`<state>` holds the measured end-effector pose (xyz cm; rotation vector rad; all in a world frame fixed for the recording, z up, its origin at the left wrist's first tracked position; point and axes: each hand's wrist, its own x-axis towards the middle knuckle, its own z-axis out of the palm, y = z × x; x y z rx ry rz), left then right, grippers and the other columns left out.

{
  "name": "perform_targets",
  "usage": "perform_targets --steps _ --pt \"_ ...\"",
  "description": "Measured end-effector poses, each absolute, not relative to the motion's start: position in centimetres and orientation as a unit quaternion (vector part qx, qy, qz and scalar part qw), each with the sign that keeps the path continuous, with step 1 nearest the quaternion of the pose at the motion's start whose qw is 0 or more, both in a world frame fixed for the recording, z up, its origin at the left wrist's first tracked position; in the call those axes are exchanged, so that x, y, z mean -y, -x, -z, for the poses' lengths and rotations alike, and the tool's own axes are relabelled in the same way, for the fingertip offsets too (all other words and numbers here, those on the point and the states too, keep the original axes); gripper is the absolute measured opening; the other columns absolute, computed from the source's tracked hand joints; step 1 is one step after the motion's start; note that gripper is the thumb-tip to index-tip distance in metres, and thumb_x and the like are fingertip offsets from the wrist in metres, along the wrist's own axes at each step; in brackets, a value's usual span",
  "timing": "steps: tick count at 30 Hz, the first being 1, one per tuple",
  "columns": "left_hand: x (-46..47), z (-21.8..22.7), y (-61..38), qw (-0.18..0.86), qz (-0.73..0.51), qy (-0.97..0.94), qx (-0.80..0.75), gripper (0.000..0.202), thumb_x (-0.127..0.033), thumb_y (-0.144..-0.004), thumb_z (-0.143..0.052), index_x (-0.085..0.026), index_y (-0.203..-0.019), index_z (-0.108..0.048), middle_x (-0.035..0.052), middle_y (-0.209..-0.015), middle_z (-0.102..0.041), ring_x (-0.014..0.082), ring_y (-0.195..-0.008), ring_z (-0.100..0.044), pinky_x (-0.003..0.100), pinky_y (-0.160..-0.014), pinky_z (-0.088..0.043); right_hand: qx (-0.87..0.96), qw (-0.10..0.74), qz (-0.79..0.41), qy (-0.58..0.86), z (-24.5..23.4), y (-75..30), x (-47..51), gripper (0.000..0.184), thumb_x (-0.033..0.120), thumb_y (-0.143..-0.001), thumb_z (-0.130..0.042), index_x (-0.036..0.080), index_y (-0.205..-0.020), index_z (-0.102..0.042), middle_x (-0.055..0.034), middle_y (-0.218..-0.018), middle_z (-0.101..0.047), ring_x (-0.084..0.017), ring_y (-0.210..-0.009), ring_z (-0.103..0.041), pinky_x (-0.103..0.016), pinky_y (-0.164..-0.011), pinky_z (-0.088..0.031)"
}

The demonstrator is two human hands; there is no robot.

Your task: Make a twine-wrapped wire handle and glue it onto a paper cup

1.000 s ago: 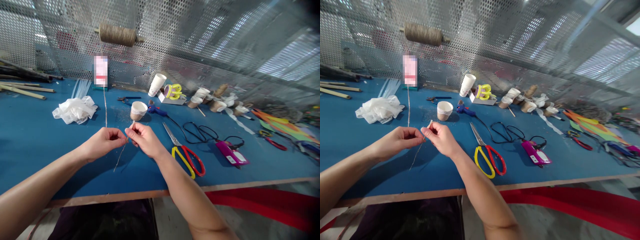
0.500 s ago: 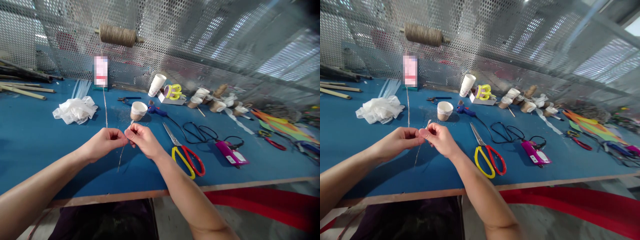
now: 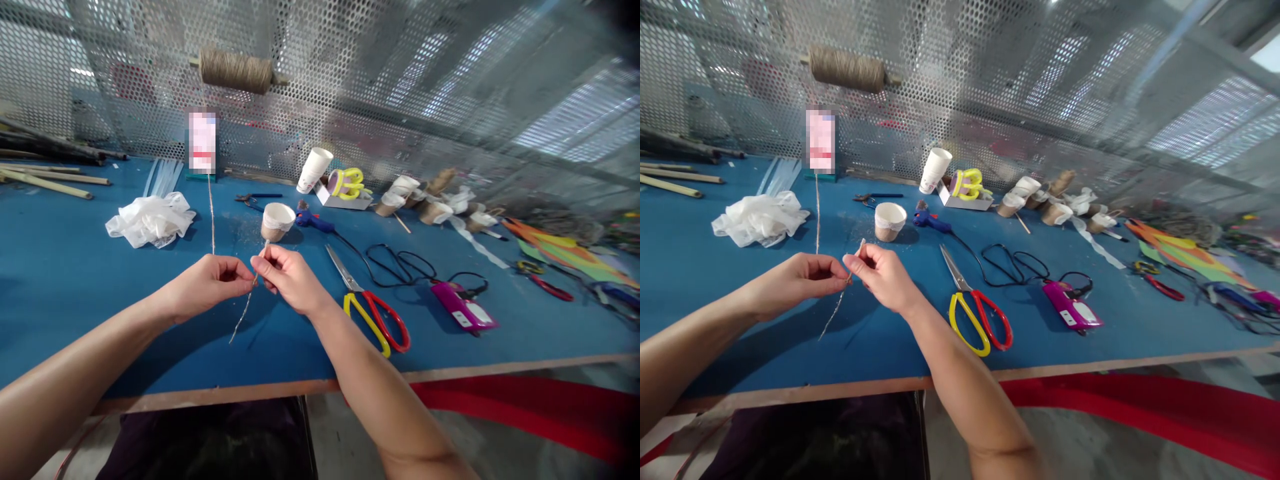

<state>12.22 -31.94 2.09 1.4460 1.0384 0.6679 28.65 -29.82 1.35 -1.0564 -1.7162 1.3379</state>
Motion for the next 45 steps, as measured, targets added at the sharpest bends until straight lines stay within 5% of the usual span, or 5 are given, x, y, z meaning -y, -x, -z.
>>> perform_targets --steps 20,27,36,40,45 --pt "31.8 -1.7 -12.4 0.525 -0.283 -0.653 -0.467 0.021 -0.033 -0.072 -0.053 -0.015 -0.063 -0.051 -0.0058 -0.055 -0.038 0.0078 -0.052 -0.031 0.022 -0.049 -0.024 0.72 0.351 -0.406 0.439 -1.3 -28.3 29.8 0.038 0.047 -0.073 -0.059 0.017 -0.058 -0.042 0.0054 -0.052 -0.038 -0.007 -0.049 -0.031 -0.022 -0.046 -0.027" --pt "31.9 -1.8 -12.3 0.591 -0.288 -0.616 -0.434 0.024 -0.036 -0.071 -0.056 -0.015 -0.063 -0.053 -0.0056 -0.054 -0.041 0.0067 -0.049 -0.031 0.021 -0.047 -0.023 0.635 0.356 -0.584 0.358 -1.4 -28.4 30.0 0.03 0.046 -0.074 -0.058 0.017 -0.072 -0.051 0.0033 -0.061 -0.047 -0.007 -0.051 -0.045 -0.021 -0.045 -0.037" --pt "31.7 -1.1 -12.6 0.544 -0.291 -0.646 -0.449 0.02 -0.033 -0.07 -0.055 -0.015 -0.065 -0.053 -0.005 -0.057 -0.043 0.008 -0.053 -0.035 0.022 -0.049 -0.025 0.659 0.358 -0.522 0.407 -0.8 -28.0 29.8 0.034 0.044 -0.073 -0.061 0.018 -0.062 -0.042 0.0068 -0.051 -0.039 -0.005 -0.044 -0.036 -0.019 -0.041 -0.03" --pt "31.5 -1.1 -12.4 0.539 -0.29 -0.651 -0.449 0.021 -0.035 -0.071 -0.055 -0.014 -0.065 -0.053 -0.0051 -0.056 -0.041 0.0077 -0.052 -0.032 0.022 -0.049 -0.024 0.666 0.359 -0.513 0.405 -1.7 -28.3 29.6 0.032 0.047 -0.073 -0.059 0.017 -0.069 -0.05 0.0029 -0.061 -0.049 -0.007 -0.051 -0.045 -0.021 -0.046 -0.039" --pt "31.5 -1.1 -12.4 0.538 -0.299 -0.636 -0.466 0.022 -0.035 -0.07 -0.057 -0.014 -0.066 -0.054 -0.0055 -0.054 -0.04 0.0073 -0.05 -0.031 0.022 -0.048 -0.023 0.685 0.498 -0.382 0.371 -8.0 -30.5 31.5 0.038 0.054 -0.08 -0.043 0.021 -0.095 -0.056 -0.0017 -0.096 -0.059 -0.014 -0.087 -0.056 -0.027 -0.067 -0.045"
